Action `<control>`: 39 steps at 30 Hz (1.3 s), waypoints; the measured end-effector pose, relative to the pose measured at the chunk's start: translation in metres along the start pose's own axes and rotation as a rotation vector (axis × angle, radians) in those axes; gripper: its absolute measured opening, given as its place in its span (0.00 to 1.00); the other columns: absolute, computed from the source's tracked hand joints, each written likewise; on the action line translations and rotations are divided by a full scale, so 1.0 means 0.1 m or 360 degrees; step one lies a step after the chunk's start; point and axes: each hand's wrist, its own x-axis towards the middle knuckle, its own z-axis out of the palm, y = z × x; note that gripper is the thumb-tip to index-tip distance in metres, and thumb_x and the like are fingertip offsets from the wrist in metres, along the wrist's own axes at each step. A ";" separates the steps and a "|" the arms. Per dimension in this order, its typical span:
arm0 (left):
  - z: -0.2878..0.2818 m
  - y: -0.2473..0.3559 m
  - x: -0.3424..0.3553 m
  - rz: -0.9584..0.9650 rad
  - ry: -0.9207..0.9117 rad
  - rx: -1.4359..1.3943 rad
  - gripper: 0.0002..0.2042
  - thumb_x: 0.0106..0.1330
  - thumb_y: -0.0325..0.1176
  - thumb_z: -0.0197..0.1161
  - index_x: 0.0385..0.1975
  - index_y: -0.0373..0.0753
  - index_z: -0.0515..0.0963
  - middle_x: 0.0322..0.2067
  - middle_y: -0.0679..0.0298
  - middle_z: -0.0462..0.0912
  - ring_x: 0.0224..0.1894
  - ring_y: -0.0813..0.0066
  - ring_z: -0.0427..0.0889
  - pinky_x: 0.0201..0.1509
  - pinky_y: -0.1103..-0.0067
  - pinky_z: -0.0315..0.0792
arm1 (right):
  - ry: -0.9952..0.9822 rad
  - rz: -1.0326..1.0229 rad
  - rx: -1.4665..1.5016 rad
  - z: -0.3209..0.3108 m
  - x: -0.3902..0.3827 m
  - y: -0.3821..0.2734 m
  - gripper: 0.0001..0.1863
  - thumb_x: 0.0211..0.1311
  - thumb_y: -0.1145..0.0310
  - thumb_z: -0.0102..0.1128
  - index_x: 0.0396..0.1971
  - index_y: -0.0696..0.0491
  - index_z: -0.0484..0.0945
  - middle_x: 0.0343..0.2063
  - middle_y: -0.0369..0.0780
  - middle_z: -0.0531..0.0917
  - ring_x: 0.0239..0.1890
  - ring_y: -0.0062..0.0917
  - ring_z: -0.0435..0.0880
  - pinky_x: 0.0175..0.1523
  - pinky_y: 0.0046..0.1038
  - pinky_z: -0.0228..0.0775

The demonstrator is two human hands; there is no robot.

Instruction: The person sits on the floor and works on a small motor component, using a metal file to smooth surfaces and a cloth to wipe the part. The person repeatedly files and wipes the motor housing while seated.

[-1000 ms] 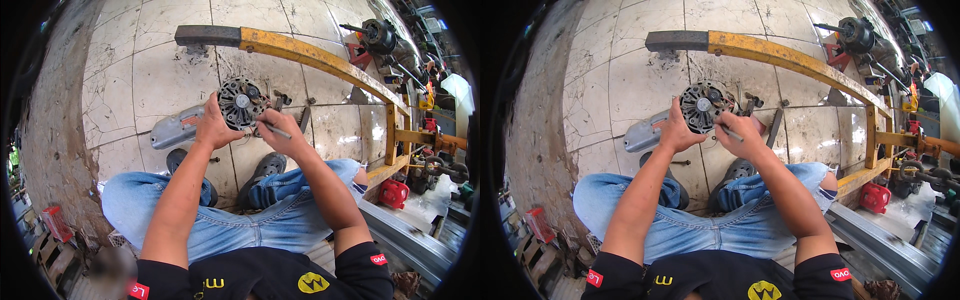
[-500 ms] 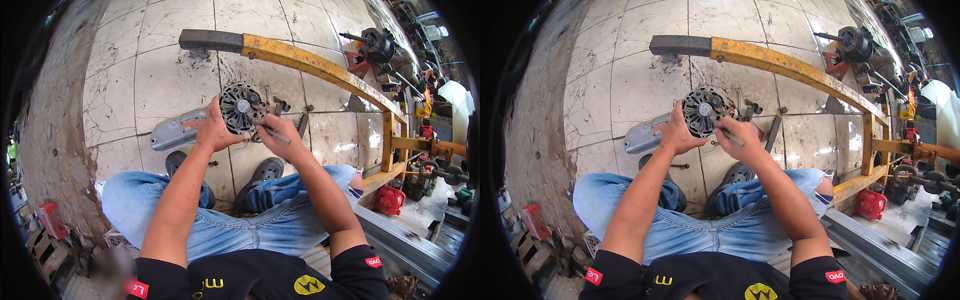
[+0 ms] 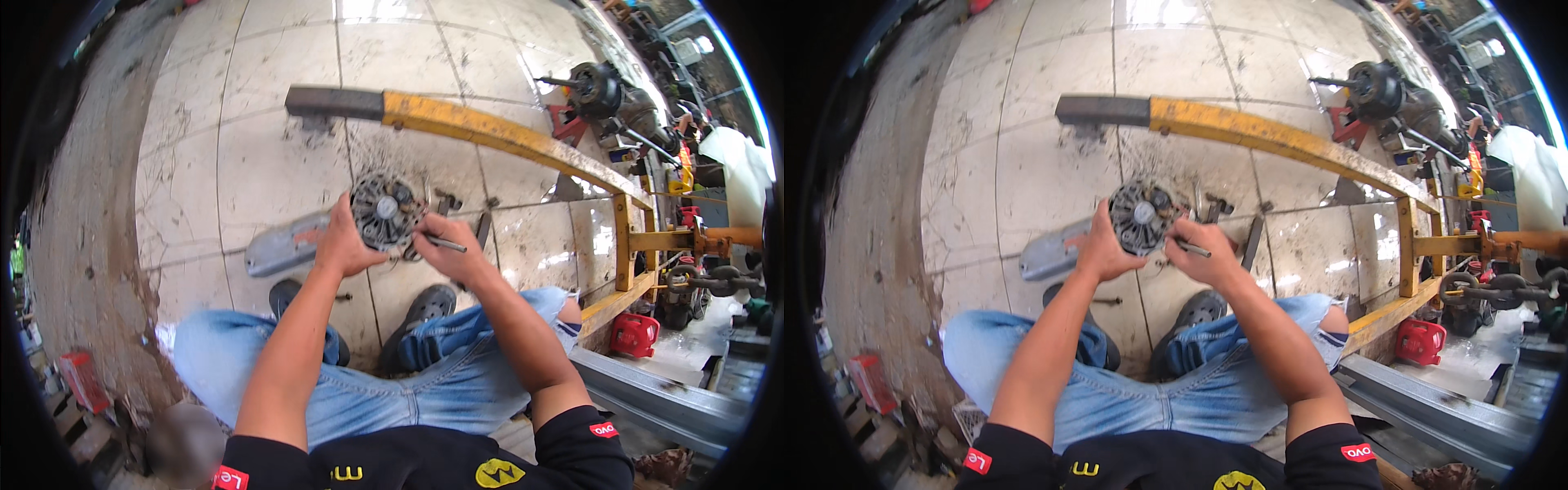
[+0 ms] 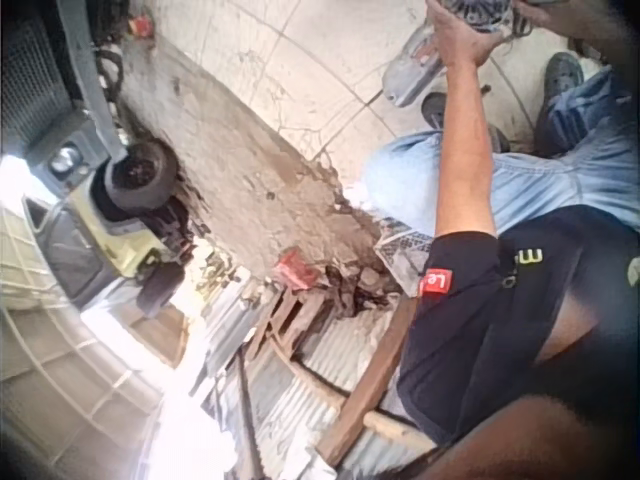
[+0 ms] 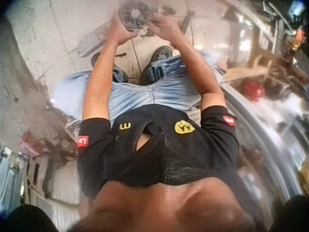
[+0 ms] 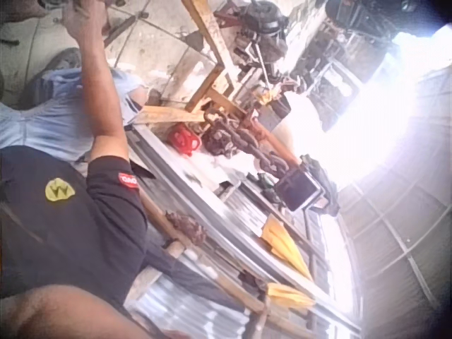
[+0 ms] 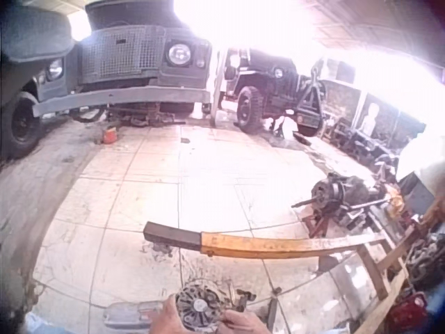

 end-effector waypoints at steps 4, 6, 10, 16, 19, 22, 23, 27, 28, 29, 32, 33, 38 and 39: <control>-0.05 0.14 -0.01 -0.0047 -0.0052 -0.0055 0.65 0.33 0.46 0.82 0.70 0.32 0.42 0.66 0.43 0.59 0.69 0.47 0.61 0.71 0.65 0.62 | 0.0272 -0.0112 0.0061 0.08 0.02 0.05 0.06 0.57 0.65 0.64 0.31 0.51 0.79 0.25 0.45 0.84 0.30 0.41 0.86 0.33 0.36 0.76; -0.04 0.15 -0.01 -0.0074 -0.0041 -0.0028 0.65 0.33 0.46 0.81 0.70 0.32 0.42 0.66 0.43 0.59 0.69 0.48 0.61 0.71 0.65 0.62 | 0.0126 -0.0095 0.0066 0.01 0.01 0.17 0.07 0.55 0.66 0.64 0.31 0.51 0.78 0.25 0.46 0.84 0.30 0.43 0.85 0.33 0.38 0.76; 0.01 0.11 -0.02 -0.0074 -0.0026 0.0003 0.66 0.33 0.46 0.81 0.71 0.34 0.41 0.67 0.44 0.59 0.68 0.49 0.62 0.69 0.64 0.65 | 0.0284 -0.0253 0.0155 0.05 0.04 0.07 0.09 0.54 0.69 0.64 0.32 0.56 0.75 0.24 0.48 0.82 0.30 0.46 0.83 0.34 0.38 0.74; -0.11 0.21 -0.02 -0.0128 -0.0112 -0.0004 0.68 0.34 0.46 0.81 0.71 0.32 0.36 0.67 0.42 0.57 0.68 0.48 0.63 0.69 0.65 0.65 | 0.0194 -0.0116 0.0133 -0.04 0.03 0.10 0.07 0.57 0.73 0.64 0.34 0.55 0.75 0.26 0.48 0.82 0.31 0.46 0.83 0.34 0.37 0.74; -0.04 0.10 -0.05 -0.0010 -0.0001 -0.0009 0.66 0.33 0.46 0.80 0.71 0.35 0.38 0.67 0.46 0.58 0.66 0.50 0.66 0.66 0.65 0.68 | 0.0333 -0.0281 0.0279 0.07 0.03 0.02 0.07 0.56 0.71 0.65 0.32 0.55 0.76 0.26 0.48 0.82 0.30 0.46 0.83 0.35 0.38 0.74; -0.02 0.10 -0.03 -0.0071 -0.0016 0.0026 0.66 0.33 0.46 0.80 0.71 0.35 0.38 0.67 0.46 0.58 0.66 0.50 0.66 0.66 0.65 0.68 | 0.0109 -0.0265 0.0004 -0.05 -0.03 -0.04 0.09 0.56 0.66 0.65 0.35 0.53 0.79 0.26 0.44 0.84 0.32 0.42 0.85 0.36 0.35 0.76; -0.03 0.11 -0.04 -0.0082 -0.0036 0.0030 0.66 0.33 0.46 0.80 0.71 0.35 0.38 0.67 0.46 0.58 0.66 0.50 0.66 0.66 0.65 0.68 | -0.0016 -0.0175 -0.0041 -0.11 -0.04 -0.08 0.09 0.57 0.65 0.65 0.35 0.52 0.79 0.27 0.44 0.85 0.33 0.42 0.85 0.36 0.37 0.76; -0.03 0.09 -0.01 -0.0058 -0.0054 0.0012 0.66 0.33 0.46 0.80 0.71 0.35 0.38 0.67 0.46 0.58 0.66 0.50 0.67 0.66 0.64 0.68 | 0.0180 -0.0135 0.0164 0.03 0.01 0.05 0.10 0.57 0.63 0.64 0.35 0.52 0.80 0.29 0.44 0.85 0.32 0.42 0.86 0.36 0.37 0.76; -0.03 0.06 -0.03 -0.0043 -0.0050 0.0001 0.66 0.33 0.46 0.80 0.71 0.35 0.38 0.67 0.46 0.57 0.66 0.50 0.67 0.66 0.64 0.68 | 0.0132 -0.0159 0.0137 -0.01 0.00 0.01 0.10 0.58 0.63 0.64 0.35 0.52 0.80 0.29 0.45 0.86 0.33 0.42 0.86 0.36 0.37 0.77; -0.02 0.04 -0.01 -0.0047 -0.0035 -0.0029 0.66 0.33 0.46 0.81 0.71 0.35 0.38 0.67 0.46 0.57 0.66 0.50 0.67 0.66 0.64 0.68 | 0.0084 -0.0184 0.0110 -0.04 0.00 -0.03 0.10 0.58 0.63 0.63 0.36 0.52 0.80 0.29 0.45 0.86 0.33 0.42 0.86 0.36 0.37 0.77; -0.06 0.17 -0.01 -0.0096 -0.0116 -0.0033 0.66 0.34 0.46 0.81 0.71 0.35 0.38 0.67 0.45 0.57 0.66 0.49 0.66 0.66 0.64 0.68 | -0.0110 -0.0055 -0.0087 -0.13 -0.03 -0.05 0.10 0.58 0.62 0.64 0.35 0.52 0.81 0.29 0.44 0.86 0.33 0.41 0.86 0.37 0.36 0.77; -0.03 0.15 -0.04 -0.0054 -0.0057 -0.0012 0.66 0.33 0.46 0.81 0.71 0.35 0.38 0.67 0.45 0.57 0.66 0.49 0.66 0.66 0.64 0.68 | 0.0006 -0.0087 -0.0017 -0.09 -0.02 -0.04 0.10 0.58 0.62 0.65 0.35 0.52 0.81 0.29 0.44 0.86 0.33 0.41 0.86 0.37 0.36 0.77; -0.09 0.18 0.00 -0.0077 -0.0069 -0.0021 0.66 0.34 0.46 0.81 0.71 0.35 0.38 0.67 0.44 0.57 0.67 0.48 0.65 0.68 0.64 0.67 | -0.0014 -0.0239 0.0095 -0.06 -0.03 -0.06 0.07 0.54 0.70 0.65 0.31 0.56 0.79 0.24 0.48 0.83 0.31 0.43 0.85 0.35 0.35 0.76; -0.12 0.20 0.00 -0.0097 -0.0083 -0.0017 0.66 0.34 0.46 0.81 0.71 0.34 0.38 0.67 0.44 0.57 0.67 0.48 0.65 0.68 0.65 0.66 | -0.0105 -0.0175 0.0054 -0.10 -0.02 -0.11 0.06 0.54 0.71 0.64 0.30 0.56 0.79 0.24 0.47 0.82 0.29 0.43 0.85 0.34 0.35 0.76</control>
